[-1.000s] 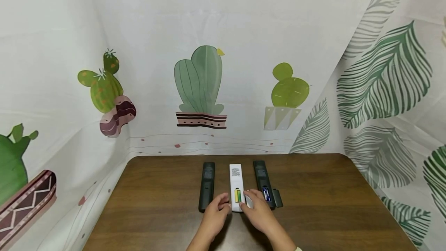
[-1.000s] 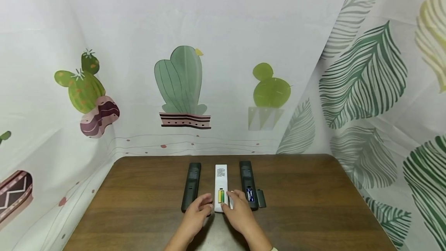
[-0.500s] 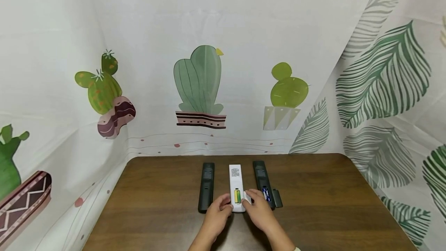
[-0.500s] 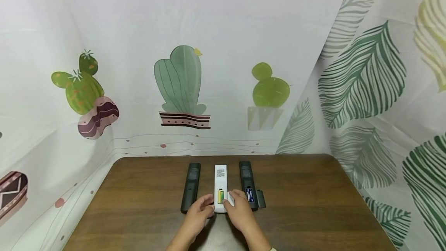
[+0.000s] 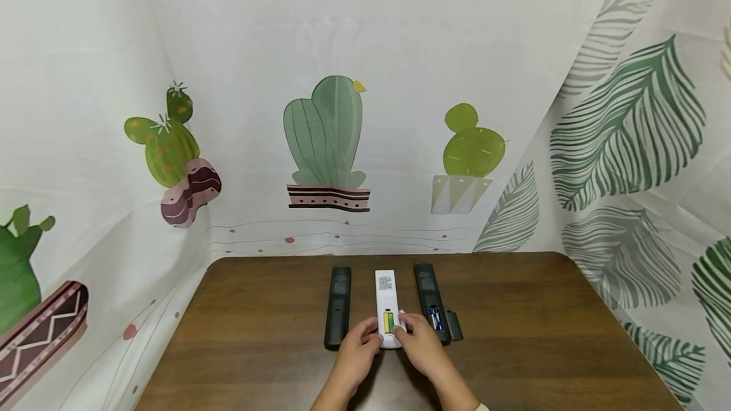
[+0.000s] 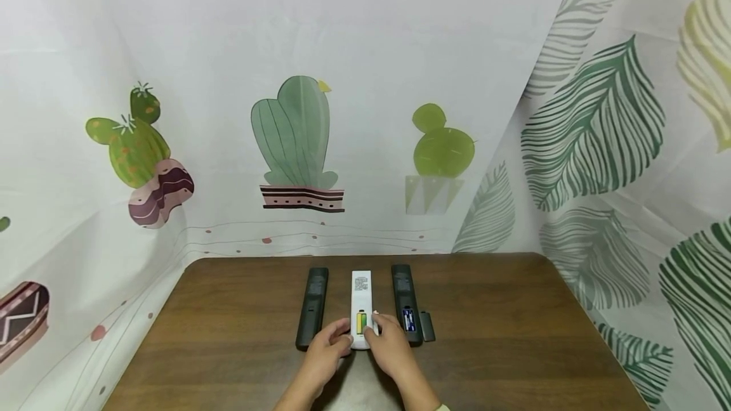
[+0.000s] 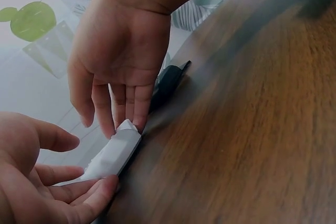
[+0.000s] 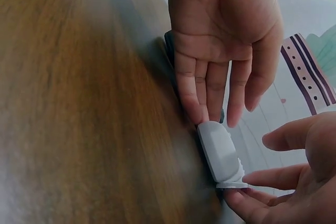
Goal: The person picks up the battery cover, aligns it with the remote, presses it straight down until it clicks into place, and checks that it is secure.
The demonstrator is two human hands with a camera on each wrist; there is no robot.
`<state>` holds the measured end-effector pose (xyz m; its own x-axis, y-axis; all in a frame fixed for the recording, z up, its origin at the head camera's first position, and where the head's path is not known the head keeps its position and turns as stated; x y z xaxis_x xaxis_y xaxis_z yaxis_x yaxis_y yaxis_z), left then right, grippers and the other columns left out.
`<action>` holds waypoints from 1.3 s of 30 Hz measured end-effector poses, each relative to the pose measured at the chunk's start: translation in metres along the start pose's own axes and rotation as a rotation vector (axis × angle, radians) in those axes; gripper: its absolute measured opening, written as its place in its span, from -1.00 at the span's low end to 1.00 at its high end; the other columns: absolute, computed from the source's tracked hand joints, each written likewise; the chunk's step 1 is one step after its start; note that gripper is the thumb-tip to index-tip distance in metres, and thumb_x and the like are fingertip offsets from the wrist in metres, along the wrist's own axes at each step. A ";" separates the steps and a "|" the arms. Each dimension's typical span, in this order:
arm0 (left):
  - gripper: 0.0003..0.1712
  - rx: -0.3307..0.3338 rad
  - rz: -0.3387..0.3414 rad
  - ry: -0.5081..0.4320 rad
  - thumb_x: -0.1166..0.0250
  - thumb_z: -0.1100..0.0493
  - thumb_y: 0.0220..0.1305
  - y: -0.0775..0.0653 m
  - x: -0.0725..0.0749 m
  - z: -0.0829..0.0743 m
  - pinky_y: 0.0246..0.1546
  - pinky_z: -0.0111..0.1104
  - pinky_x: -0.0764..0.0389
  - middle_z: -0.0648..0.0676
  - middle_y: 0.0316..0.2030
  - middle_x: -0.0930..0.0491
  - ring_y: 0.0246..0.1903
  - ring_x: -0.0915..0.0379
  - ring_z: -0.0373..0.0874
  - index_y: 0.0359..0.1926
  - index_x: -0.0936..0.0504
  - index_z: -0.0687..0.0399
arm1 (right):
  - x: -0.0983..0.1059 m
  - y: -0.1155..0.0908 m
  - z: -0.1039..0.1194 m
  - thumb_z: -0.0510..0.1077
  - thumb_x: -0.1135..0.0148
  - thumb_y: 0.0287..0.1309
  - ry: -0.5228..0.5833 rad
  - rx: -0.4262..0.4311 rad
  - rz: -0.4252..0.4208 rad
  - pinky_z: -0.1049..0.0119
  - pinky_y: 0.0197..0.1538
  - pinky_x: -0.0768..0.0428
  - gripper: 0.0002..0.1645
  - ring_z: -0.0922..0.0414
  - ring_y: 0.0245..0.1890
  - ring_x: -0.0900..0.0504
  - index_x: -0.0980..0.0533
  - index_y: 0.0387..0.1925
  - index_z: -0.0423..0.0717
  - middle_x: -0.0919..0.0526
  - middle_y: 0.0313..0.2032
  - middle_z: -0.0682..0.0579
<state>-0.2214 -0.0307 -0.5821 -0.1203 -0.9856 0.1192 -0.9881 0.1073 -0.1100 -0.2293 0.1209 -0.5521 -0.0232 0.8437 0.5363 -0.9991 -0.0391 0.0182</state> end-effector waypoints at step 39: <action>-0.36 0.002 -0.094 -0.172 -0.29 0.40 0.21 0.009 -0.007 0.005 -0.11 -0.47 -0.63 0.45 0.17 -0.53 0.07 -0.59 0.12 0.30 -0.38 0.56 | 0.002 0.015 -0.009 -0.26 -0.23 0.25 -0.041 -0.023 0.013 -0.02 0.06 -0.60 -0.58 -0.08 0.01 -0.61 -0.58 0.09 -0.43 -0.61 0.04 -0.30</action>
Point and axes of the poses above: each hand's wrist, its own y-axis towards the middle knuckle, its own x-axis out of the back of the hand, z = x × y, the point moved 7 cm from there along y, towards the middle knuckle
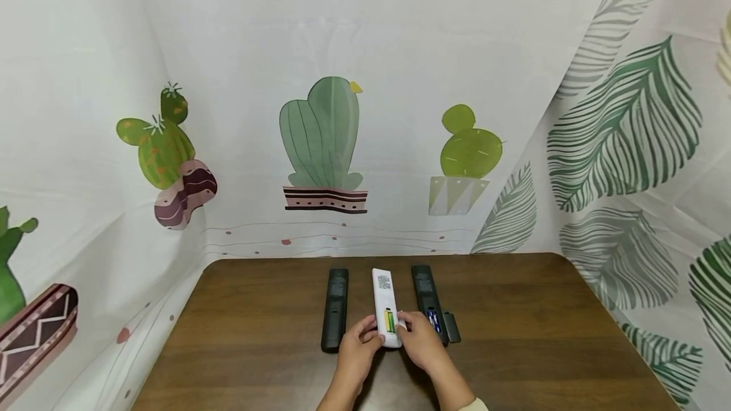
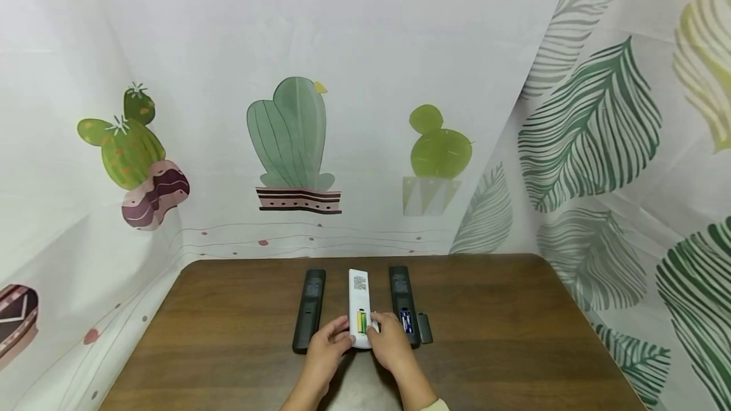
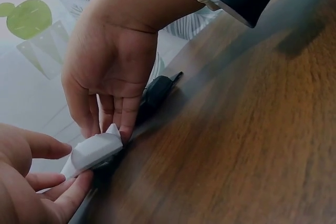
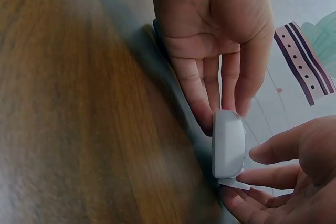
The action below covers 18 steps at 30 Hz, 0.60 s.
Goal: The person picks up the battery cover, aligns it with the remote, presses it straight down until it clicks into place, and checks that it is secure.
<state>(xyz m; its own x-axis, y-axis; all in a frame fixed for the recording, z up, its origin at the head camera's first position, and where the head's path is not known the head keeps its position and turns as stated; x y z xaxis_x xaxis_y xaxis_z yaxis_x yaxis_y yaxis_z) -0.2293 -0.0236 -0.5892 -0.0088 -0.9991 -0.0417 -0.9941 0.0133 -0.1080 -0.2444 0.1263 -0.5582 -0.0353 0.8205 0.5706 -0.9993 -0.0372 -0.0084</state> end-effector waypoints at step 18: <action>-0.30 0.068 0.040 -0.052 -0.31 0.32 0.23 0.002 -0.003 0.009 -0.05 -0.27 -0.69 0.42 0.15 -0.56 -0.02 -0.61 -0.03 0.36 -0.32 0.51 | -0.002 -0.002 0.005 -0.30 -0.30 0.15 -0.014 0.028 0.017 0.01 0.03 -0.60 -0.53 -0.07 -0.01 -0.61 -0.58 0.10 -0.43 -0.62 0.00 -0.29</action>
Point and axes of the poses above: each hand's wrist, its own y-axis towards the middle knuckle, its own x-axis out of the back of the hand, z = x × y, the point moved 7 cm from there along y, towards the middle knuckle
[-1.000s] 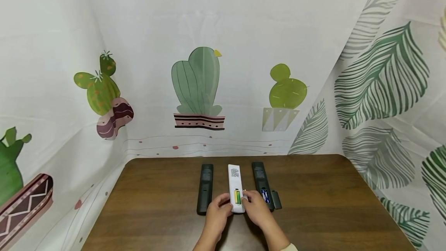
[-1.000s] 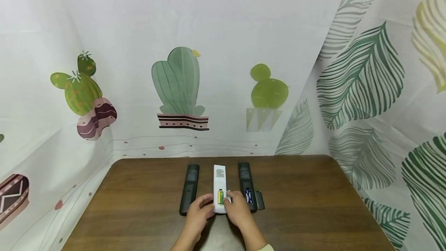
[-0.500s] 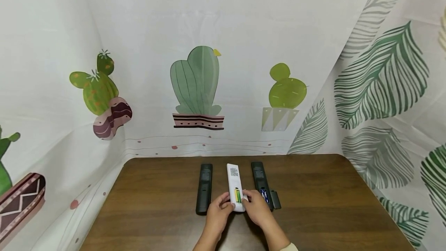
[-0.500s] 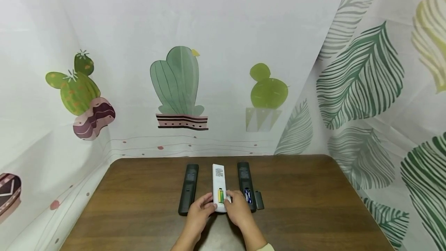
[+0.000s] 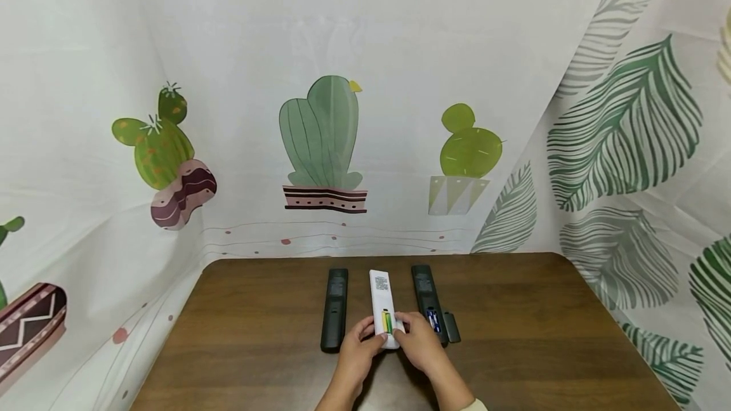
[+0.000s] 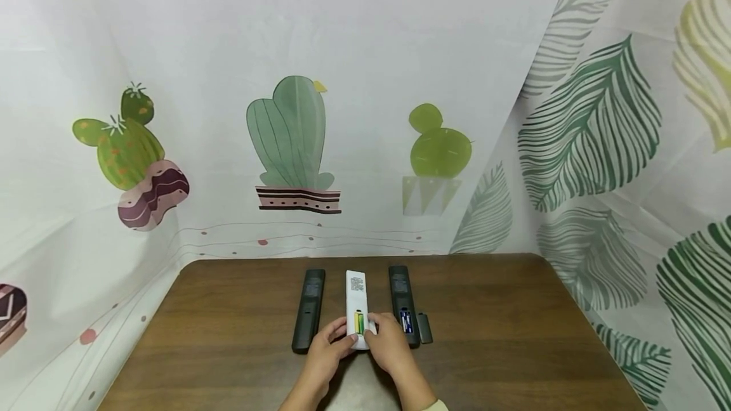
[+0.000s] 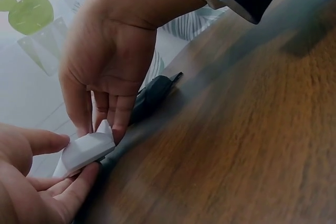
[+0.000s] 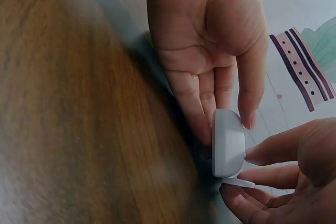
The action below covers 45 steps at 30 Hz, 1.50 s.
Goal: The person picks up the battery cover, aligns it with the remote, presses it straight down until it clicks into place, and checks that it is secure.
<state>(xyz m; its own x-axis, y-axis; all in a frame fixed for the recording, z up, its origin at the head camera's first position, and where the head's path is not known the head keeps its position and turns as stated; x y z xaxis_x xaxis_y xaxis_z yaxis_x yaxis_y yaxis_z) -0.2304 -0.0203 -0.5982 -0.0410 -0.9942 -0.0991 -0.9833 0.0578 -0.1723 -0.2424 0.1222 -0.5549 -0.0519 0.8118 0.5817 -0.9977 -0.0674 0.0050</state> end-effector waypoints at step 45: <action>-0.26 0.082 0.059 -0.189 -0.34 0.38 0.20 -0.001 0.007 -0.009 -0.06 -0.25 -0.70 0.37 0.25 -0.47 -0.10 -0.64 -0.10 0.39 -0.30 0.40 | 0.018 -0.001 0.002 -0.31 -0.23 0.25 0.158 -0.032 -0.167 0.42 -0.17 -0.58 -0.57 0.09 -0.12 -0.60 -0.62 0.15 -0.16 -0.66 0.05 -0.15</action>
Point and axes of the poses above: each hand's wrist, its own y-axis towards the middle knuckle, its own x-axis out of the back of the hand, z = x × y, the point moved 7 cm from there along y, towards the middle knuckle
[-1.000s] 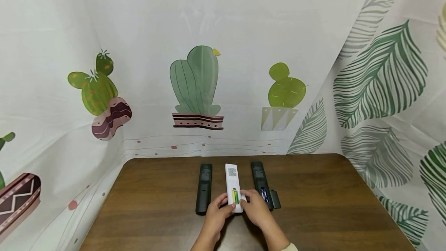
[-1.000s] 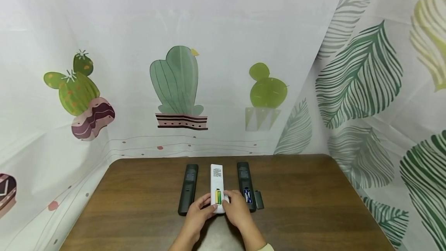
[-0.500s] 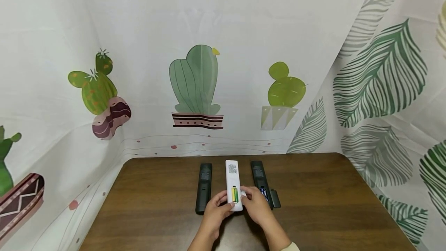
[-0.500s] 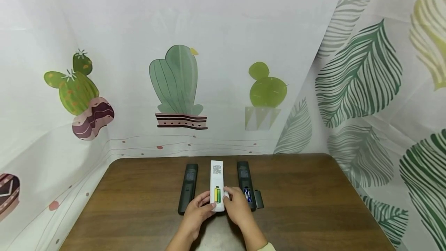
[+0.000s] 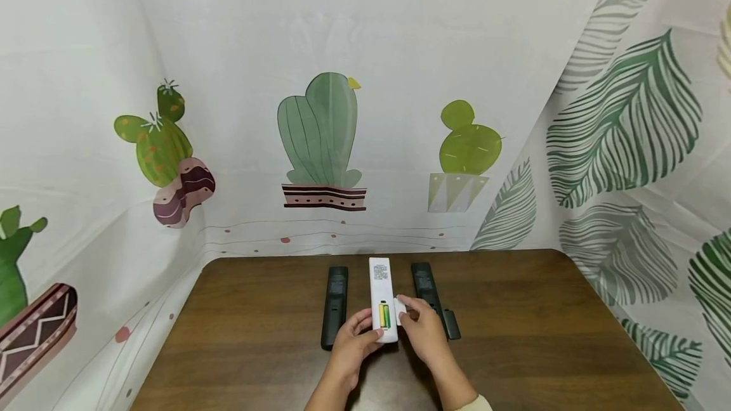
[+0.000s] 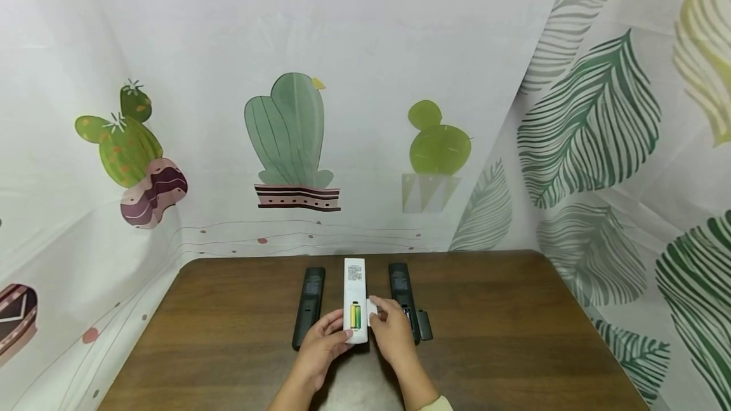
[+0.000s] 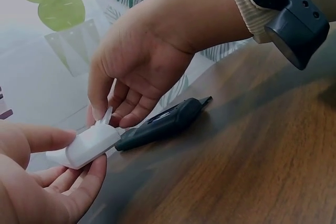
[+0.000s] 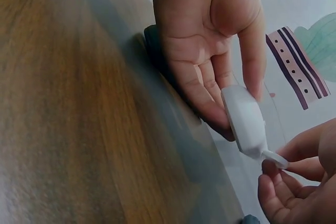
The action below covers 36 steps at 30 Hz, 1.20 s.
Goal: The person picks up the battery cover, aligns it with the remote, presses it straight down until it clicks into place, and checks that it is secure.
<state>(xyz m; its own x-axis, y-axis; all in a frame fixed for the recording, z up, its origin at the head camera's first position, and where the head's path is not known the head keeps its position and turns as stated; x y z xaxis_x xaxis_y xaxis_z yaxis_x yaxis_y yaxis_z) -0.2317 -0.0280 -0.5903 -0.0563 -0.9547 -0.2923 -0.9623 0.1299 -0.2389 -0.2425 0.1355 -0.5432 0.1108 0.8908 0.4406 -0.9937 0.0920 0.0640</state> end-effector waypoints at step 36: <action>-0.23 0.003 0.071 -0.082 -0.31 0.39 0.23 -0.001 -0.004 -0.009 -0.05 -0.27 -0.69 0.23 0.12 -0.65 -0.13 -0.68 -0.13 0.42 -0.22 0.36 | 0.001 -0.002 0.019 -0.36 -0.23 0.27 0.433 0.128 -0.004 0.46 -0.18 -0.59 -0.62 0.23 -0.26 -0.61 -0.55 0.12 -0.19 -0.62 -0.15 -0.23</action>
<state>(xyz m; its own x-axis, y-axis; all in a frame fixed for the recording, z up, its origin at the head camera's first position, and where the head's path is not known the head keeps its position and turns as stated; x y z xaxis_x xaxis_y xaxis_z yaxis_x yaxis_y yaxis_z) -0.2325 -0.0267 -0.5808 -0.1023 -0.9177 -0.3838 -0.9559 0.1975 -0.2175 -0.2400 0.1275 -0.5259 0.0706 0.9972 0.0262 -0.9803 0.0645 0.1868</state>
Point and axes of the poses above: each hand's wrist, its own y-axis towards the middle knuckle, its own x-axis out of the back of the hand, z = x × y, the point moved 7 cm from there along y, towards the middle knuckle
